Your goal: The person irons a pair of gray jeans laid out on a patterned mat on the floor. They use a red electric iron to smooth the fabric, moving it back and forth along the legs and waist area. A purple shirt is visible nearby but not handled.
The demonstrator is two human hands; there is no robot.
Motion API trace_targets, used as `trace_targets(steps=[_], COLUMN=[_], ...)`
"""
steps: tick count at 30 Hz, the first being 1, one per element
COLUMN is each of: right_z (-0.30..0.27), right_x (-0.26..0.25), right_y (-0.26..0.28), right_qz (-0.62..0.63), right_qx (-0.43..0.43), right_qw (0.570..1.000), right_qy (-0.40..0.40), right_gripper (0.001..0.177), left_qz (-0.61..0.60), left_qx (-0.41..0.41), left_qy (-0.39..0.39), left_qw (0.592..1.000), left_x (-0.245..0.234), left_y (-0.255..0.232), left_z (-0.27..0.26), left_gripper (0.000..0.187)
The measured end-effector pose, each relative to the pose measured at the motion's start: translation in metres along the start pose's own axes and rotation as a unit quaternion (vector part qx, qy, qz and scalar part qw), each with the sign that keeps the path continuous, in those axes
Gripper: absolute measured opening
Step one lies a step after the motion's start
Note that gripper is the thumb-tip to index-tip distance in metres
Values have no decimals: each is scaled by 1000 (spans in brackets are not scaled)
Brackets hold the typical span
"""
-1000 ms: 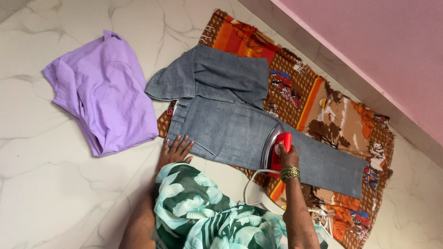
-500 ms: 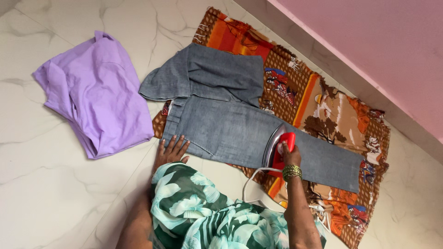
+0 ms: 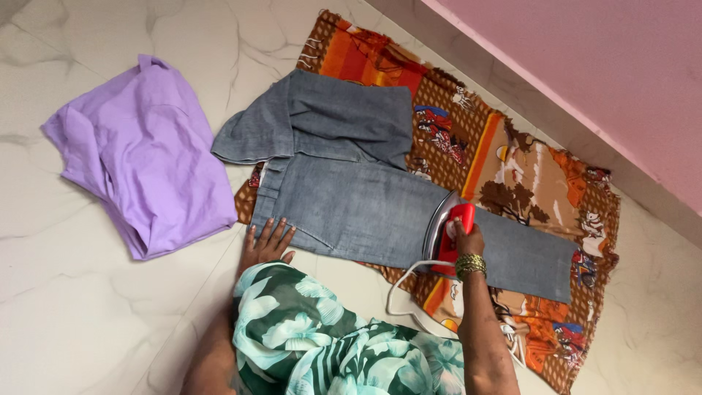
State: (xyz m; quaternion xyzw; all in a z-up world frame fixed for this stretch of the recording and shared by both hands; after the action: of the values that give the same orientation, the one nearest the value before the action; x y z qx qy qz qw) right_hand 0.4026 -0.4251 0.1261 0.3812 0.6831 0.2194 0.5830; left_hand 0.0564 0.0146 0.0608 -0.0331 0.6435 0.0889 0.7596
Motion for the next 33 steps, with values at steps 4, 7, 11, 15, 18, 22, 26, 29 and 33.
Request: trace_targets(steps=[4,7,11,15,18,22,26,29,33], right_z=[-9,-11,-2,12,17,8,4,6,19], right_x=[-13,-23,-31,-34,-35,-43,-53,-59,-67], right_y=[-12,-17,-15,-13,-15,-28,-40,-43,-37], right_qz=[-26,-31,-39,-26,-56,-20,-23,-20,-46], right_qx=[-2,7,-3,8,9,6,13,17,25], right_qw=[1000,999,999,1000,998,1000,1000,1000,999], right_qy=[-5,-8,-5,-17,-14,-14,-11,0,-5], right_gripper=[54,55,57,57,58,53,52,53,55], left_qz=[-13,-7,-17,-44,-7,-37,-40,-38,-12], left_qx=[-2,-4,1,-4,4,0,2,-1,3], left_qy=[-26,-21,-25,-7,1,-19,-32,-20,4], left_qw=[1000,1000,1000,999,1000,999,999,999,1000], left_x=[0,2,3,2,-1,-4,-6,-8,-6], left_y=[0,-1,0,0,1,1,1,1,0], left_z=[-1,-2,-3,-2,-2,0,0,-1,0], left_gripper=[62,62,63,63,63,61,62,62,63])
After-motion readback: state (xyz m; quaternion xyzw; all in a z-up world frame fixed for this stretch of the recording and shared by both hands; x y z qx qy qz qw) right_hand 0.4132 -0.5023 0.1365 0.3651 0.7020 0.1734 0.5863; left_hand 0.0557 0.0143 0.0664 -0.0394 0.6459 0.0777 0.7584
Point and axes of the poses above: each hand's wrist, its own z-axis towards the middle knuckle, its own x-axis out of the palm, y = z × x, the point moved 6 cm from there along z, towards the middle knuckle, and after that the axes turned 11 degrees about z, right-handed, at the moved point
